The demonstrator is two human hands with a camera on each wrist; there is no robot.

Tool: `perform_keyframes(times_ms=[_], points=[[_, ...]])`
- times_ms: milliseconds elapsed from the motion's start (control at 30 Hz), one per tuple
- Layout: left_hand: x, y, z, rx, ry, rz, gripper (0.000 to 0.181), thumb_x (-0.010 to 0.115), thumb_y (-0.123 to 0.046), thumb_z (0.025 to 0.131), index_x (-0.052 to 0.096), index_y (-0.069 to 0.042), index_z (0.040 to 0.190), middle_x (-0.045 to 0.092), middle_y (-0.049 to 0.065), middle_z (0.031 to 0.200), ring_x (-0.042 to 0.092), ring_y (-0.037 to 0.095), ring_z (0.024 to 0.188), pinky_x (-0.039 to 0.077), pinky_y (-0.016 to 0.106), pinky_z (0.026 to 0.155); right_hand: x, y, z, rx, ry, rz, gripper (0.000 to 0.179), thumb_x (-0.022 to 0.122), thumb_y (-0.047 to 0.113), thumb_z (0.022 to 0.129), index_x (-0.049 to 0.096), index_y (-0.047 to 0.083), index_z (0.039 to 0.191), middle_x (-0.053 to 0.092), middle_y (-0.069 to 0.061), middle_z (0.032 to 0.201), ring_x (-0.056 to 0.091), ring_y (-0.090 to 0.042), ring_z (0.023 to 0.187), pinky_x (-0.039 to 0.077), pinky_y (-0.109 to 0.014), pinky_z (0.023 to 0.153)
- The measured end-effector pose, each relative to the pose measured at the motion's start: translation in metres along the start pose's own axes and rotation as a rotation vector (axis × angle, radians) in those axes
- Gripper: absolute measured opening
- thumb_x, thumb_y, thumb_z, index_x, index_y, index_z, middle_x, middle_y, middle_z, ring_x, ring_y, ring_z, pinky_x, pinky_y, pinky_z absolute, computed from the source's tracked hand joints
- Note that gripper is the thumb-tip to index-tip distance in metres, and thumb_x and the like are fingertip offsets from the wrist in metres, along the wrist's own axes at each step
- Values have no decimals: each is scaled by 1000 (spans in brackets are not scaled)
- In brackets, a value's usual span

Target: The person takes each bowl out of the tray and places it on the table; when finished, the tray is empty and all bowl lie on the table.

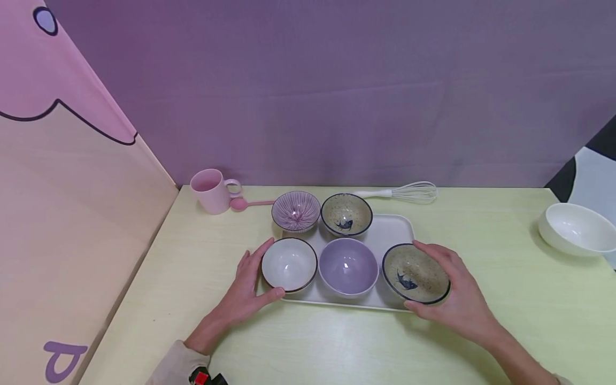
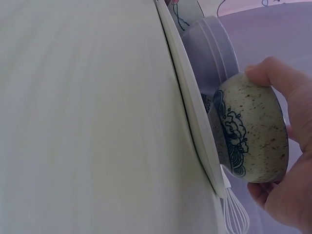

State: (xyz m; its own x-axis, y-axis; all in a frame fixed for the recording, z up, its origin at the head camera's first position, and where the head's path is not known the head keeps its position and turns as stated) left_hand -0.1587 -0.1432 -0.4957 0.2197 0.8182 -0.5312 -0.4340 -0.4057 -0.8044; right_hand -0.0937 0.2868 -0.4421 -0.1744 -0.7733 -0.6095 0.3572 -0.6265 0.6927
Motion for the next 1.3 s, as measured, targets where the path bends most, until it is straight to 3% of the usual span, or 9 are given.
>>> perform_keyframes(times_ms=[200, 433, 767, 1300], points=[[0, -1, 0, -4, 0, 5, 104, 82, -54, 93, 30, -19, 176, 40, 9, 177, 35, 41, 163, 3, 67, 136, -9, 0, -2, 5, -47, 21, 115, 109, 4, 55, 61, 18, 159, 53, 8, 150, 48, 0, 135, 32, -9, 107], [-1, -3, 0, -14, -1, 2, 104, 83, -48, 92, 30, -19, 176, 41, 10, 177, 35, 42, 162, 4, 68, 136, -21, -6, -3, -23, -107, 33, 113, 105, -5, 53, 62, 10, 156, 55, 15, 148, 51, -5, 134, 34, -7, 109], [1, 0, 0, 27, -6, 5, 104, 77, -65, 96, 30, -17, 175, 41, 10, 176, 36, 40, 162, 4, 67, 136, -36, -24, -10, 40, -171, -11, 114, 102, -9, 53, 61, 9, 157, 54, 26, 147, 47, 4, 134, 32, -6, 105], [0, 0, 0, 42, -14, 0, 105, 75, -68, 96, 30, -15, 175, 42, 11, 176, 37, 42, 161, 5, 69, 135, -65, -59, -18, 149, -261, -80, 106, 100, -3, 64, 60, 15, 161, 49, 39, 145, 38, 15, 133, 27, -8, 107]])
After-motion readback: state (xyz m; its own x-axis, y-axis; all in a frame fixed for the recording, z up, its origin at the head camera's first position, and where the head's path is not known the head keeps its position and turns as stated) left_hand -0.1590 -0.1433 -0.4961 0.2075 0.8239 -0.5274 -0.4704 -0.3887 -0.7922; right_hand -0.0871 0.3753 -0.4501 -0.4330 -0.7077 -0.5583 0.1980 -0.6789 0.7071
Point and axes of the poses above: each hand's wrist, its own z-axis towards the middle knuckle, its own x-axis out of the palm, y = z × x, the point moved 2 cm from there along z, towards the middle knuckle
